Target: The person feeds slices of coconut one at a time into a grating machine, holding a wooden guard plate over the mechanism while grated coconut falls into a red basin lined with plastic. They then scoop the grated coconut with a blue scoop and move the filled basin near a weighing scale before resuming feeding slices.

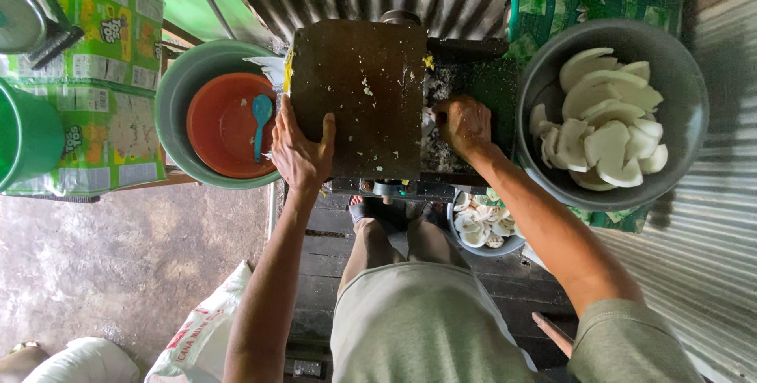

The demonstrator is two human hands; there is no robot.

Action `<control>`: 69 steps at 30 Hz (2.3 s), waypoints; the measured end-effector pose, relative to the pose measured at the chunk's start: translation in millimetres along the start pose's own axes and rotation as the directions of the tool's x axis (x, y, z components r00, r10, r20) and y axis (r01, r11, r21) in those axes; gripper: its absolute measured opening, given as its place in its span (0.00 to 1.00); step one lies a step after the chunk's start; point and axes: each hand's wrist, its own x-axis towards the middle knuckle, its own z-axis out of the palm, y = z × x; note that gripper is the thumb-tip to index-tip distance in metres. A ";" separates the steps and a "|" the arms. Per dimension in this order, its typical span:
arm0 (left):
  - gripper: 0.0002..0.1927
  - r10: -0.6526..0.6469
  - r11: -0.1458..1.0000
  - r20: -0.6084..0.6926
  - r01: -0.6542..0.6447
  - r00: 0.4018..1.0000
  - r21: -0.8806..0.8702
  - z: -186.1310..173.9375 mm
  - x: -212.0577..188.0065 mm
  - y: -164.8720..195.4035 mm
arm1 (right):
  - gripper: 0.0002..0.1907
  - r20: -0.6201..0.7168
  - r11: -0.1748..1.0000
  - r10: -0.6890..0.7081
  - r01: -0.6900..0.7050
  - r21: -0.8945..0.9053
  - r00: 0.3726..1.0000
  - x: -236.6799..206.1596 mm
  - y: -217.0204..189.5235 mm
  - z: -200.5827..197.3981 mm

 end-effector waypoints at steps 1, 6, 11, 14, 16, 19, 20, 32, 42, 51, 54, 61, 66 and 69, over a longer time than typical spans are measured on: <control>0.45 0.000 1.000 -0.001 0.000 1.000 0.003 0.1 0.0 0.1 | 0.11 -0.031 1.000 -0.013 0.013 -0.007 0.999 -0.2 0.8 1.2; 0.45 0.007 1.000 -0.012 -0.007 1.000 -0.001 0.8 0.8 -0.5 | 0.11 -0.060 1.000 -0.027 0.027 -0.007 0.998 2.3 2.6 5.9; 0.45 0.008 0.999 -0.013 -0.008 1.000 0.033 0.8 -1.1 -4.4 | 0.12 -0.046 0.994 -0.081 0.085 0.075 0.996 -1.2 -1.9 1.0; 0.44 0.004 1.000 -0.003 -0.004 1.000 0.005 1.3 -4.4 -6.4 | 0.11 0.000 0.998 -0.044 0.044 0.055 0.999 -2.4 -9.9 -6.5; 0.43 0.034 0.999 -0.036 -0.034 0.999 0.000 1.4 -5.9 -7.2 | 0.10 0.042 0.998 -0.052 0.051 0.024 0.998 -3.9 -15.7 -14.6; 0.42 0.019 1.000 -0.032 -0.018 0.999 0.009 1.0 -7.4 -7.8 | 0.08 -0.044 0.984 -0.123 0.128 0.121 0.991 -13.7 -19.2 -31.3; 0.43 0.008 1.000 -0.023 -0.008 1.000 0.002 0.4 -7.8 -8.0 | 0.05 -0.164 0.957 -0.130 0.167 0.237 0.978 -21.9 -15.3 -39.0; 0.43 -0.007 1.000 -0.029 0.007 1.000 0.016 0.5 -5.9 -11.2 | 0.26 0.007 0.939 -0.102 0.099 -0.331 0.995 -142.5 208.6 -95.9; 0.40 -0.084 0.996 -0.022 0.084 0.996 0.028 -3.2 -1.1 -3.0 | 0.21 0.056 0.789 0.151 -0.154 0.595 0.987 -117.6 167.3 -166.6; 0.41 -0.062 0.998 -0.031 0.063 0.998 0.031 -0.7 4.0 -3.5 | 0.26 0.206 0.547 0.017 -0.181 0.817 0.978 -63.7 20.4 -125.9; 0.41 -0.062 0.998 -0.025 0.062 0.998 0.015 -0.5 3.4 -0.3 | 0.32 0.252 0.836 0.039 -0.170 0.522 0.967 -65.4 4.2 -109.1; 0.42 -0.007 1.000 -0.006 0.007 1.000 -0.020 0.1 1.8 -0.7 | 0.32 0.059 0.992 0.090 -0.095 0.085 0.994 -81.0 -12.5 -87.4; 0.42 0.002 1.000 -0.009 -0.002 1.000 0.002 2.9 -2.0 -0.7 | 0.28 0.067 0.981 0.186 -0.189 0.042 0.980 -81.8 -18.2 -74.0; 0.42 0.034 0.999 -0.021 -0.034 0.999 0.021 4.1 -2.4 -0.7 | 0.28 0.052 0.983 0.182 -0.184 0.029 0.982 -80.2 -19.0 -66.4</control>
